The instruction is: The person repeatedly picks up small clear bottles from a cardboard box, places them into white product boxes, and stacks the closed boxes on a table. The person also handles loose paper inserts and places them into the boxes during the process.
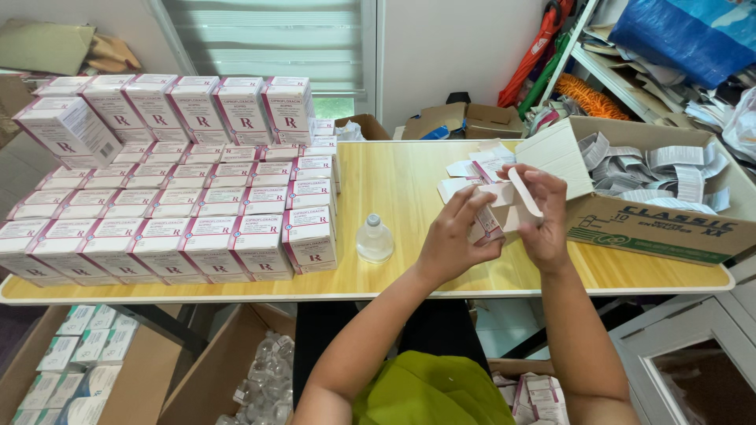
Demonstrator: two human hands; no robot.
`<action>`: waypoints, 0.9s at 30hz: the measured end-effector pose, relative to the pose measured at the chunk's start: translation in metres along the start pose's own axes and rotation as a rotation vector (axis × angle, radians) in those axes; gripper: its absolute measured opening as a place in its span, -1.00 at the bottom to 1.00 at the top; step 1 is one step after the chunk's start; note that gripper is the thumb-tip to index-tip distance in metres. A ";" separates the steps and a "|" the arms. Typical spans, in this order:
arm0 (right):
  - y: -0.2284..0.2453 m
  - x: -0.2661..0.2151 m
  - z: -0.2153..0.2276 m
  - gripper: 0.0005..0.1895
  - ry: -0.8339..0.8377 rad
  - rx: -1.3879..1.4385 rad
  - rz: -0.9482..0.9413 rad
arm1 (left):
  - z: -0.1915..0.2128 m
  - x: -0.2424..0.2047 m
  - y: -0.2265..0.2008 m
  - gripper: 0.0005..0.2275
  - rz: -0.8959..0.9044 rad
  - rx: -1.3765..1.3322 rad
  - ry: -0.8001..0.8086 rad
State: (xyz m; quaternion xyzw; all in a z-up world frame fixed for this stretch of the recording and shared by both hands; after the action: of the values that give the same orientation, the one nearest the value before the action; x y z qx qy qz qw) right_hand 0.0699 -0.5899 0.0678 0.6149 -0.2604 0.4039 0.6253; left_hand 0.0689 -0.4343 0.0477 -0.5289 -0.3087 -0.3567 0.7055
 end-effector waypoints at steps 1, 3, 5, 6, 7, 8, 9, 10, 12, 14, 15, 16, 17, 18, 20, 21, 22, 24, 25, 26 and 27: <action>0.004 0.001 -0.002 -0.33 0.019 0.048 0.047 | 0.000 0.000 -0.003 -0.42 -0.016 0.033 0.005; 0.006 0.001 0.001 -0.50 -0.012 -0.130 0.013 | -0.001 -0.001 -0.008 -0.42 -0.046 0.100 0.014; 0.010 0.001 0.001 -0.60 -0.021 -0.232 -0.007 | 0.000 -0.002 -0.011 -0.41 -0.069 0.108 0.007; 0.014 0.001 0.001 -0.62 -0.016 -0.245 -0.008 | -0.001 -0.003 -0.013 -0.41 -0.081 0.112 0.005; 0.017 0.001 0.001 -0.64 -0.010 -0.258 -0.009 | -0.001 -0.004 -0.013 -0.40 -0.072 0.095 -0.004; 0.021 0.002 -0.001 -0.65 0.019 -0.301 0.007 | -0.001 -0.005 -0.012 -0.40 -0.064 0.079 -0.012; 0.024 0.004 -0.003 -0.66 0.047 -0.344 0.024 | -0.001 -0.005 -0.010 -0.40 -0.056 0.063 -0.020; 0.028 0.006 -0.005 -0.67 0.075 -0.387 0.039 | -0.002 -0.007 -0.009 -0.39 -0.048 0.045 -0.023; 0.032 0.008 -0.008 -0.65 0.109 -0.426 0.050 | -0.003 -0.010 -0.005 -0.36 -0.031 0.008 -0.030; 0.036 0.010 -0.011 -0.66 0.146 -0.461 0.070 | -0.005 -0.014 0.002 -0.27 0.038 -0.039 -0.039; 0.038 0.011 -0.012 -0.67 0.167 -0.476 0.085 | -0.006 -0.015 0.005 -0.22 0.073 -0.062 -0.043; 0.040 0.012 -0.014 -0.68 0.185 -0.492 0.101 | -0.006 -0.016 0.004 -0.21 0.040 -0.068 -0.055; 0.043 0.012 -0.016 -0.66 0.203 -0.513 0.107 | -0.005 -0.017 0.003 -0.20 0.008 -0.073 -0.066; 0.046 0.013 -0.017 -0.64 0.223 -0.533 0.112 | -0.004 -0.017 0.001 -0.18 -0.024 -0.078 -0.079; 0.053 0.015 -0.021 -0.56 0.271 -0.635 0.130 | -0.002 -0.017 0.002 -0.18 -0.005 -0.083 -0.073; 0.057 0.017 -0.024 -0.51 0.300 -0.716 0.142 | -0.001 -0.017 0.002 -0.17 0.004 -0.084 -0.071; 0.061 0.017 -0.026 -0.46 0.327 -0.798 0.151 | 0.000 -0.017 0.001 -0.15 0.000 -0.069 -0.065; 0.067 0.014 -0.031 -0.38 0.387 -1.049 0.166 | 0.002 -0.015 0.001 -0.10 -0.006 -0.039 -0.054; 0.069 0.011 -0.034 -0.34 0.418 -1.175 0.172 | 0.000 -0.014 0.002 -0.09 0.004 -0.007 -0.037; 0.070 0.009 -0.034 -0.27 0.435 -1.187 0.150 | -0.001 -0.011 0.002 -0.08 0.012 0.026 -0.019; 0.071 0.006 -0.034 -0.19 0.451 -1.199 0.129 | -0.003 -0.010 0.003 -0.08 0.019 0.060 -0.002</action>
State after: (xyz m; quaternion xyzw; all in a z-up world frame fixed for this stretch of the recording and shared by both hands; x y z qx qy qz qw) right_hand 0.0083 -0.5610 0.1087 0.0418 -0.3393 0.3444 0.8744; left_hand 0.0664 -0.4348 0.0375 -0.5110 -0.3147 -0.3401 0.7240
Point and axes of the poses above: each hand's wrist, its own x-axis towards the middle knuckle, its own z-axis out of the back of the hand, y = z × x, the point moved 6 cm from there along x, towards the middle knuckle
